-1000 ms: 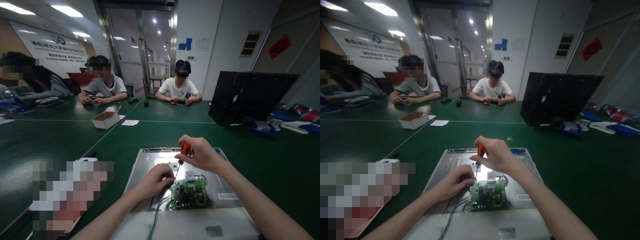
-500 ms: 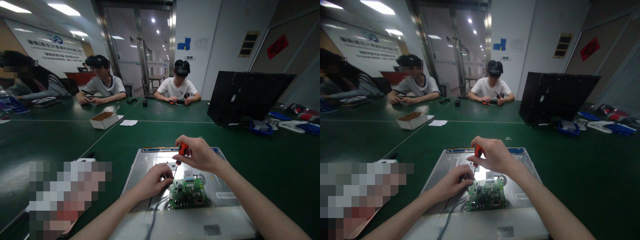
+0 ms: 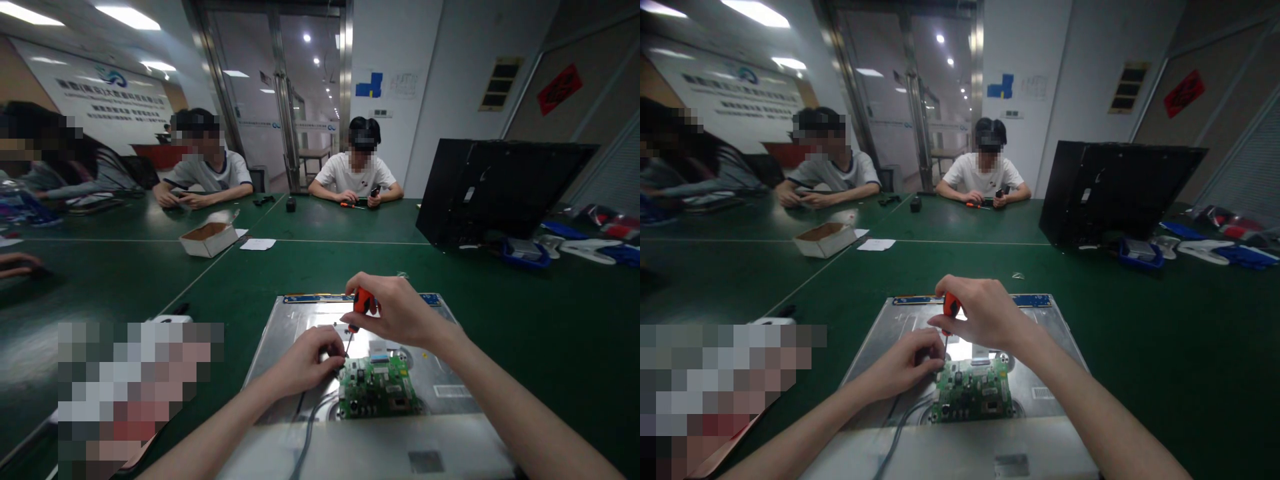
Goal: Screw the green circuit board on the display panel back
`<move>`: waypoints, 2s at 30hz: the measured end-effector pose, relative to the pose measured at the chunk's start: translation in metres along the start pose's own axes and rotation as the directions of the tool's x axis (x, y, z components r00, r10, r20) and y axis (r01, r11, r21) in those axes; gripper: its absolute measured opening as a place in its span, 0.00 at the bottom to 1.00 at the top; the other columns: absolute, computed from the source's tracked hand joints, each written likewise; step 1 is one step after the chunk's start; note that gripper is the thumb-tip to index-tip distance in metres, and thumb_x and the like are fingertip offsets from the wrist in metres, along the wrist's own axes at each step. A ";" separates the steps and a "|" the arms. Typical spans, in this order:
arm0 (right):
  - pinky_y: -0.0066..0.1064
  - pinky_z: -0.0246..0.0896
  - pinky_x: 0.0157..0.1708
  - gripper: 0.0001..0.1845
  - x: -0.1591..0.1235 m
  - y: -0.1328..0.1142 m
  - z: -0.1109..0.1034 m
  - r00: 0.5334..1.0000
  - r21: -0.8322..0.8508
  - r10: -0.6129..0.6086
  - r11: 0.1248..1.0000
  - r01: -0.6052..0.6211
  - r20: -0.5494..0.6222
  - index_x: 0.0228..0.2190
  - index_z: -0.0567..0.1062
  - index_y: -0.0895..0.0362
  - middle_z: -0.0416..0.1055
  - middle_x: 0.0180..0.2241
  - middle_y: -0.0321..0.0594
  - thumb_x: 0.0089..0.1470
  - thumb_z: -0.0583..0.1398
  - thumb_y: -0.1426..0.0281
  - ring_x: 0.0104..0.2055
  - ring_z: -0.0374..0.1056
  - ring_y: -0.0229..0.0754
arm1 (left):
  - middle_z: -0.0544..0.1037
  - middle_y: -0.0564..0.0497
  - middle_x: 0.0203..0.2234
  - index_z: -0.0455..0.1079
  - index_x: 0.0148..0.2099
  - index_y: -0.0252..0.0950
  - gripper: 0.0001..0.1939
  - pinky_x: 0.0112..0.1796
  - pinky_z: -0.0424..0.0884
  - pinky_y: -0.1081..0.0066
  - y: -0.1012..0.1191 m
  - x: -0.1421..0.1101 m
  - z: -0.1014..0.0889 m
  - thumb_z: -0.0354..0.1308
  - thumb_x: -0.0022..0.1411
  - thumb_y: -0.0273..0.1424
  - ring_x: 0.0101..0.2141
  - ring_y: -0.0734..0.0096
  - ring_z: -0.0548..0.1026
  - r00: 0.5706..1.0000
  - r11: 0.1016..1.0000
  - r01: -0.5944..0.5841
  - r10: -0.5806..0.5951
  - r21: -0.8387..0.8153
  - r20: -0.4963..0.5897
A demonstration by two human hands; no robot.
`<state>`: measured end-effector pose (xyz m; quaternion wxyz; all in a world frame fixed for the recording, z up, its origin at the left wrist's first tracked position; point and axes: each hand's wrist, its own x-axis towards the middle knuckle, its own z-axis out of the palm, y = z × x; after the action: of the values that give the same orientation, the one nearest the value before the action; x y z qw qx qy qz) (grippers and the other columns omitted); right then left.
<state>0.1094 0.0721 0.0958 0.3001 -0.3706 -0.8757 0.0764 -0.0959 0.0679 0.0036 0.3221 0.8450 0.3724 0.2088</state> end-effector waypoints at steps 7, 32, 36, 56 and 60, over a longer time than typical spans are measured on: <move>0.29 0.56 0.26 0.13 -0.001 0.001 0.002 0.999 0.000 -0.031 1.000 0.031 0.008 0.39 0.69 0.54 0.72 0.29 0.36 0.54 0.62 0.61 0.27 0.66 0.38 | 0.73 0.53 0.28 0.69 0.32 0.35 0.04 0.35 0.63 0.70 0.000 0.001 0.000 0.57 0.59 0.24 0.31 0.69 0.69 1.000 1.000 -0.023 0.023 -0.018 -0.003; 0.28 0.56 0.27 0.16 -0.005 -0.009 0.007 0.984 -0.013 -0.151 0.988 0.152 0.090 0.43 0.68 0.58 0.73 0.33 0.37 0.54 0.63 0.70 0.29 0.68 0.36 | 0.72 0.51 0.30 0.69 0.35 0.34 0.09 0.33 0.64 0.71 -0.008 -0.004 0.005 0.52 0.53 0.20 0.30 0.69 0.69 0.997 0.997 -0.064 0.062 -0.041 -0.039; 0.28 0.56 0.27 0.16 -0.004 -0.008 0.010 0.985 -0.020 -0.145 0.989 0.147 0.091 0.43 0.68 0.57 0.73 0.33 0.36 0.53 0.64 0.70 0.28 0.67 0.36 | 0.73 0.51 0.30 0.69 0.35 0.34 0.08 0.33 0.64 0.71 -0.008 -0.004 0.005 0.53 0.53 0.20 0.30 0.69 0.69 0.997 0.997 -0.065 0.063 -0.045 -0.050; 0.30 0.54 0.26 0.14 -0.005 -0.012 0.008 0.981 -0.059 -0.167 0.983 0.174 0.102 0.43 0.68 0.57 0.74 0.34 0.38 0.55 0.62 0.69 0.29 0.69 0.38 | 0.72 0.51 0.30 0.69 0.36 0.34 0.07 0.32 0.65 0.71 -0.009 -0.005 0.005 0.53 0.54 0.22 0.30 0.69 0.69 0.996 0.998 -0.067 0.067 0.001 -0.051; 0.30 0.55 0.27 0.15 -0.005 -0.010 0.009 0.982 -0.049 -0.154 0.986 0.160 0.108 0.44 0.68 0.57 0.74 0.35 0.37 0.55 0.62 0.68 0.30 0.69 0.38 | 0.72 0.51 0.30 0.69 0.36 0.34 0.07 0.32 0.64 0.71 -0.008 -0.005 0.004 0.53 0.54 0.22 0.30 0.69 0.69 0.995 0.996 -0.088 0.087 -0.013 -0.045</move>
<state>0.1004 0.0624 0.0897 0.2485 -0.3045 -0.9183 0.0467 -0.1000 0.0665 -0.0055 0.3105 0.8533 0.3404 0.2439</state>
